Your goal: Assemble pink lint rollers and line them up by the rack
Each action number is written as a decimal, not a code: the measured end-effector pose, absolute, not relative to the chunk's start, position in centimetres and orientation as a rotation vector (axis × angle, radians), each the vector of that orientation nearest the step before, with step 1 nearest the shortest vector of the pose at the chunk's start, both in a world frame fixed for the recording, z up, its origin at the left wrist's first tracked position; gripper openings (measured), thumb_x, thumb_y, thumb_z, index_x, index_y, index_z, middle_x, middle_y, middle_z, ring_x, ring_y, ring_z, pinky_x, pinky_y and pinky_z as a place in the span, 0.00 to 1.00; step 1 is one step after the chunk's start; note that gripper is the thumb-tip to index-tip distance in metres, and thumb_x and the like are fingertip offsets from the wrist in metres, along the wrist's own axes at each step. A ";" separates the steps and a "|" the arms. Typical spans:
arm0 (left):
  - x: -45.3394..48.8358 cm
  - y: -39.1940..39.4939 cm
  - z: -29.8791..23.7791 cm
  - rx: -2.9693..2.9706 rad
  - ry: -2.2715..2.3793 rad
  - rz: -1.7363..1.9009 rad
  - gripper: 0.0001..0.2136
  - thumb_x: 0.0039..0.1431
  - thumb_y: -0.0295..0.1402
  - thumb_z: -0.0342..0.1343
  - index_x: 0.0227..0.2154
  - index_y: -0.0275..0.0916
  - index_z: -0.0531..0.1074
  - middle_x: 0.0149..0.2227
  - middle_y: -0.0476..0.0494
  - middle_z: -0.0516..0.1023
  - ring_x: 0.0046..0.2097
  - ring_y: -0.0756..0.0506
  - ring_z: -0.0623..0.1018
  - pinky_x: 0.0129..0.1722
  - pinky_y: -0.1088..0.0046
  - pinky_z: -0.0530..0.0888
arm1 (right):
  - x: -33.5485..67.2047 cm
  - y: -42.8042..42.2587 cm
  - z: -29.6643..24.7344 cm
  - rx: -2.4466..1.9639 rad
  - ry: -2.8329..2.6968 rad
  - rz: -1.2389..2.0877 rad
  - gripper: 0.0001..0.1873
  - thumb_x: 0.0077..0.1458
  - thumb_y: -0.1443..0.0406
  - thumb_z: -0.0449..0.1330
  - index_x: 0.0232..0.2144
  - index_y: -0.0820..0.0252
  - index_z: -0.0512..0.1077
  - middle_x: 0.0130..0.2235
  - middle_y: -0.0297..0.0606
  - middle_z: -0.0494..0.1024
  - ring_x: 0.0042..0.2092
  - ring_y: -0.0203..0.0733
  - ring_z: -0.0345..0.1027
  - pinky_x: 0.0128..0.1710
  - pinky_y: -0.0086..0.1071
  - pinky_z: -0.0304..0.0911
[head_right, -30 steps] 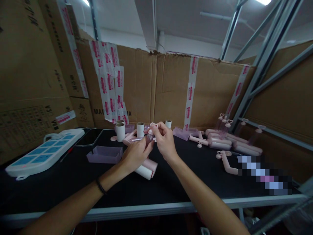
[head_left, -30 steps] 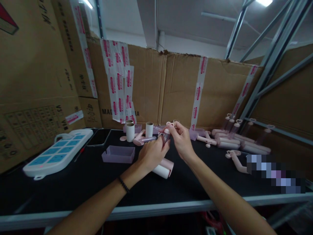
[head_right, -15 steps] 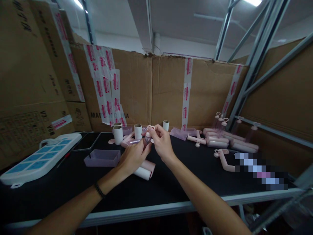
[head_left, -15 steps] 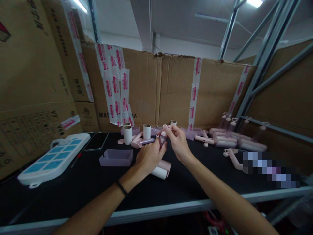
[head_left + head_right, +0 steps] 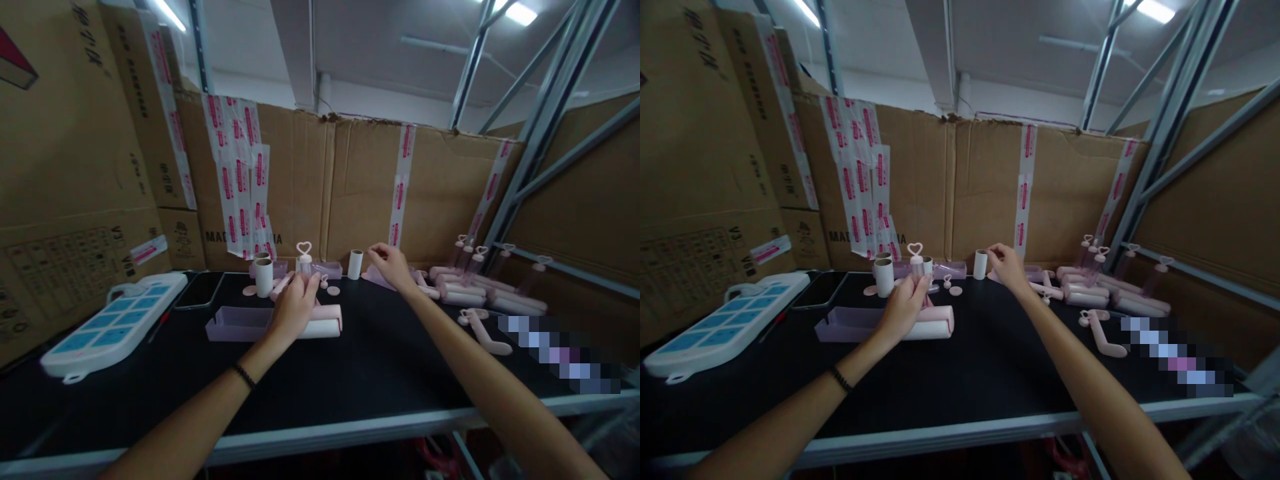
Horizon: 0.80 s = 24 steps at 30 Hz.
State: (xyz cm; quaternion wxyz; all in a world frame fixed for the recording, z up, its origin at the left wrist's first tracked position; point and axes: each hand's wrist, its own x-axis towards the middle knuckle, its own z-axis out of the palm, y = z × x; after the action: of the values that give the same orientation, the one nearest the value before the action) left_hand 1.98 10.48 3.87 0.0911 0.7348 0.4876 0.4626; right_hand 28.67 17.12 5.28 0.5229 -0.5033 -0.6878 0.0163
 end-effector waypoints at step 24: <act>2.0 10.0 2.7 2.262 1.395 1.183 0.17 0.71 0.48 0.43 0.33 0.42 0.66 0.28 0.45 0.78 0.34 0.42 0.80 0.36 0.68 0.69 | 45.8 24.1 1.7 -2.071 -1.946 -0.247 0.15 0.53 0.67 0.59 0.38 0.56 0.85 0.41 0.40 0.86 0.45 0.44 0.77 0.46 0.29 0.66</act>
State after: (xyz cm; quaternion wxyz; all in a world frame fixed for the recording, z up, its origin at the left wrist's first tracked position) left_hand 1.96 9.97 2.66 0.1161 0.7723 0.4764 0.4040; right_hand 45.77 24.07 1.66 0.1440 -0.7184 -0.6752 -0.0858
